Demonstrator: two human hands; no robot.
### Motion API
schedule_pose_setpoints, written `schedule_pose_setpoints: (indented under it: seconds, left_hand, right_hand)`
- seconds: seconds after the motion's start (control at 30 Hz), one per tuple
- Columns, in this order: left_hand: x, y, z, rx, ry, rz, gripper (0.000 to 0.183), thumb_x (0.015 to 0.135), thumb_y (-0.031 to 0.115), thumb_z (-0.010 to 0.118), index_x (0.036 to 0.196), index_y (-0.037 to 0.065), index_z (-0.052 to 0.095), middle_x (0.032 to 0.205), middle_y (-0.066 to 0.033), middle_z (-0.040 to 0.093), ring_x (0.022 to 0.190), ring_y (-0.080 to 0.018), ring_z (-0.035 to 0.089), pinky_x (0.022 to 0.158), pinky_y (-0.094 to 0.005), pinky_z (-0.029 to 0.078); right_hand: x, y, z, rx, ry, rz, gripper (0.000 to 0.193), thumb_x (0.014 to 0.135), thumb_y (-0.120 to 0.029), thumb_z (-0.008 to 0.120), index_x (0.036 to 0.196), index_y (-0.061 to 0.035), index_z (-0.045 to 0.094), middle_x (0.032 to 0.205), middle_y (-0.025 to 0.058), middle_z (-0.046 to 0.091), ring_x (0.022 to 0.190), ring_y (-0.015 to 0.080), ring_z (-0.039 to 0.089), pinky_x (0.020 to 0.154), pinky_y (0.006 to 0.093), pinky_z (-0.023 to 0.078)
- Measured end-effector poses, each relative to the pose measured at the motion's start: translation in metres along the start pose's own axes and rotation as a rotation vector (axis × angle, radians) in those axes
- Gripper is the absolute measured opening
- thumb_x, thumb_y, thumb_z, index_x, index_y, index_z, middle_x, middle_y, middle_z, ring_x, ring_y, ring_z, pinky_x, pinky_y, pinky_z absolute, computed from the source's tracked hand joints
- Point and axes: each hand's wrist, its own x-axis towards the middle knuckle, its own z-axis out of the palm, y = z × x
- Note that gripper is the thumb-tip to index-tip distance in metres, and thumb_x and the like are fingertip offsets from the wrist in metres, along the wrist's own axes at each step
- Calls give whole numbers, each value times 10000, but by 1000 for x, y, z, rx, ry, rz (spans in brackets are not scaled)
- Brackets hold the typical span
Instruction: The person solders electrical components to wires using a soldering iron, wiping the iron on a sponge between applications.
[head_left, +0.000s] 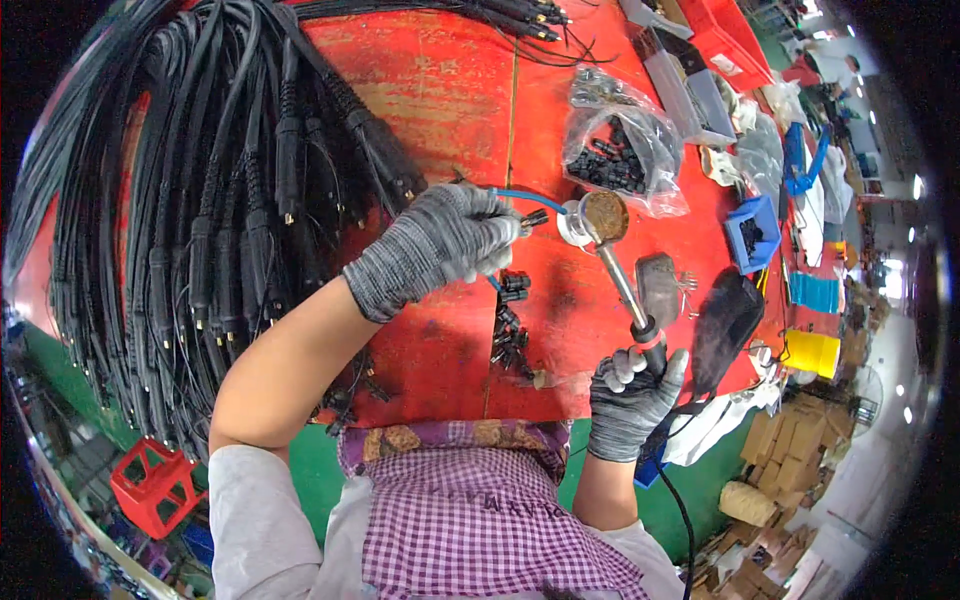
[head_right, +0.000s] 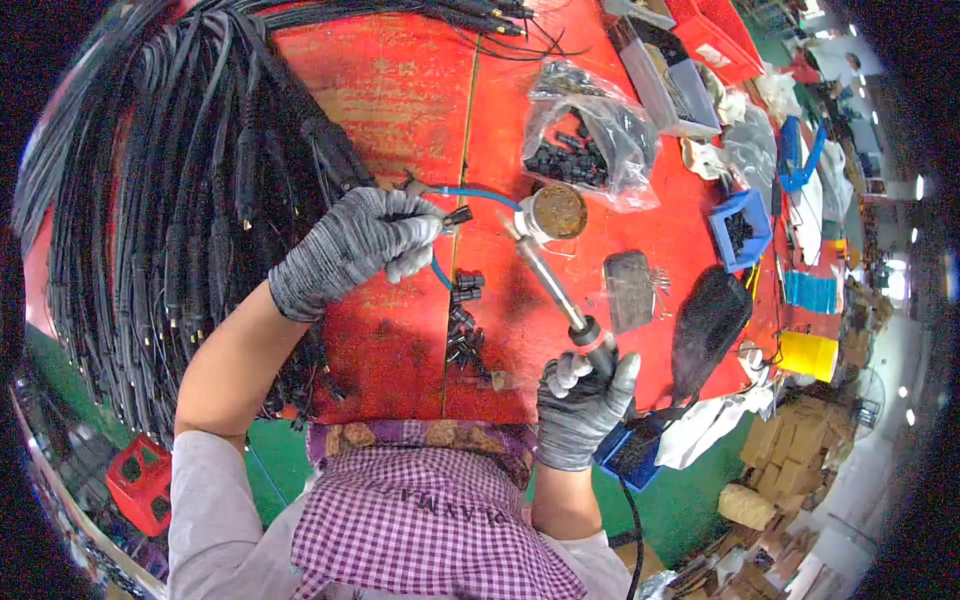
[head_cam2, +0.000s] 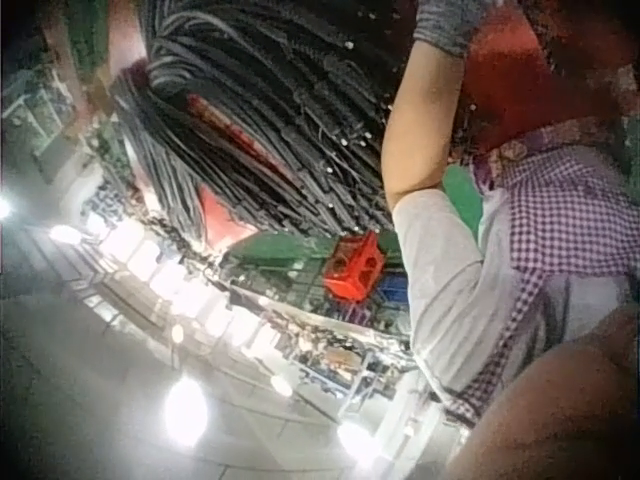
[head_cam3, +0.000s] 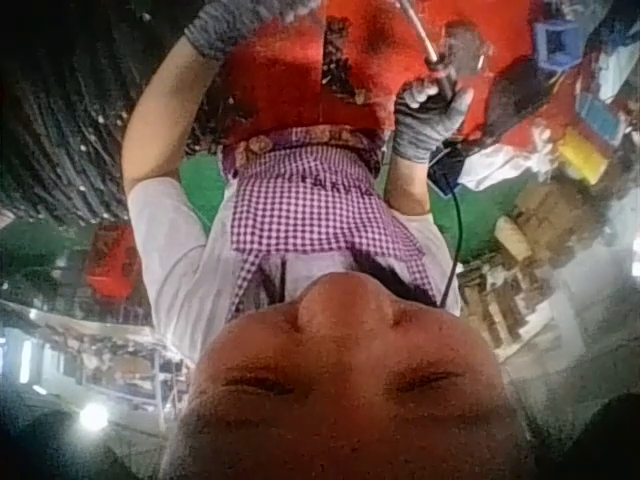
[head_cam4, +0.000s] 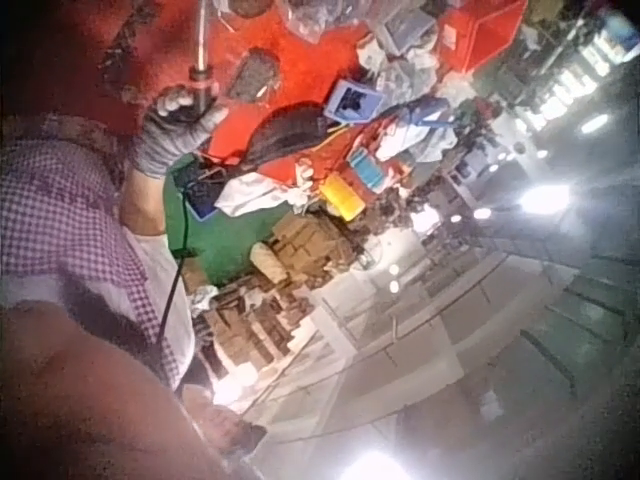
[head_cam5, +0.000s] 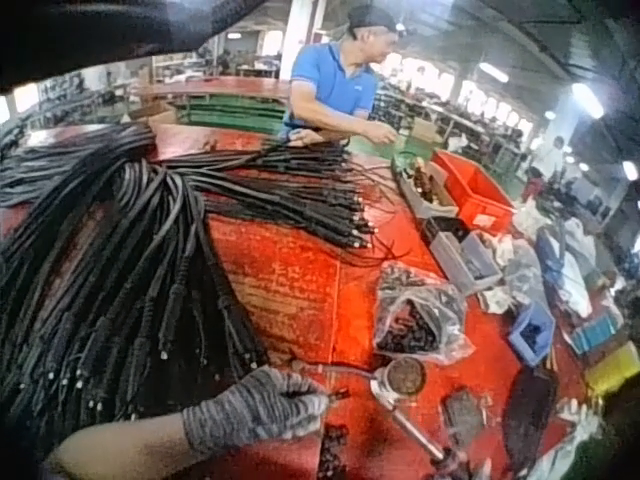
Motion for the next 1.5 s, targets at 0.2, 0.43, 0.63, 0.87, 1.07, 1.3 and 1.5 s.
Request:
schedule_pose_setpoints:
  seconds: [0.2, 0.43, 0.63, 0.87, 1.07, 1.3, 1.5]
  left_hand:
    - [-2, 3, -4, -61, 31, -31, 185, 851, 151, 484, 830, -10, 572, 565, -4, 510, 478, -71, 453, 461, -214, 375]
    - [1, -1, -1, -64, 5, -19, 189, 858, 151, 475, 873, -11, 572, 582, -7, 520, 479, -72, 462, 459, -205, 382]
    - [1, 1, -1, -45, 40, -47, 193, 862, 162, 468, 864, -3, 568, 604, -19, 536, 478, -73, 477, 461, -193, 391]
    - [3, -2, -2, -38, 23, -48, 199, 863, 170, 467, 858, -1, 568, 598, -22, 534, 471, -75, 477, 457, -194, 393]
    - [4, -3, -2, -57, 36, -59, 196, 862, 165, 467, 859, -3, 569, 596, -26, 537, 459, -78, 475, 450, -197, 396]
    - [4, 0, -1, -67, 38, -75, 209, 867, 153, 457, 915, -17, 569, 602, -31, 539, 456, -79, 475, 450, -196, 398]
    - [4, -2, -2, -92, 24, -73, 231, 863, 169, 467, 941, -22, 572, 592, -20, 532, 466, -73, 470, 453, -195, 386]
  right_hand:
    - [-5, 22, 1, -68, 27, -125, 408, 843, -414, 485, 1003, -46, 560, 753, 97, 579, 561, 169, 520, 471, 263, 437]
    - [-6, 28, -2, -220, 32, -202, 398, 844, -405, 491, 996, -45, 561, 730, 87, 581, 545, 168, 508, 472, 262, 417]
    - [-6, 34, 2, -260, 62, -239, 407, 854, -411, 469, 1010, -43, 548, 661, 83, 567, 501, 183, 492, 483, 283, 415]
    - [-3, 37, -4, -285, 60, -244, 407, 863, -403, 457, 1021, -38, 539, 669, 75, 565, 524, 178, 503, 488, 281, 415]
    - [-3, 37, -9, -237, 82, -226, 388, 845, -369, 512, 1014, -21, 541, 781, 46, 567, 574, 140, 505, 542, 256, 452]
    - [-3, 41, -6, -285, 101, -279, 420, 877, -387, 432, 1056, -15, 508, 681, 95, 561, 543, 169, 497, 492, 271, 401]
    - [-9, 34, -11, -382, 57, -324, 401, 863, -373, 468, 1044, -19, 513, 705, 78, 557, 548, 157, 495, 504, 270, 418]
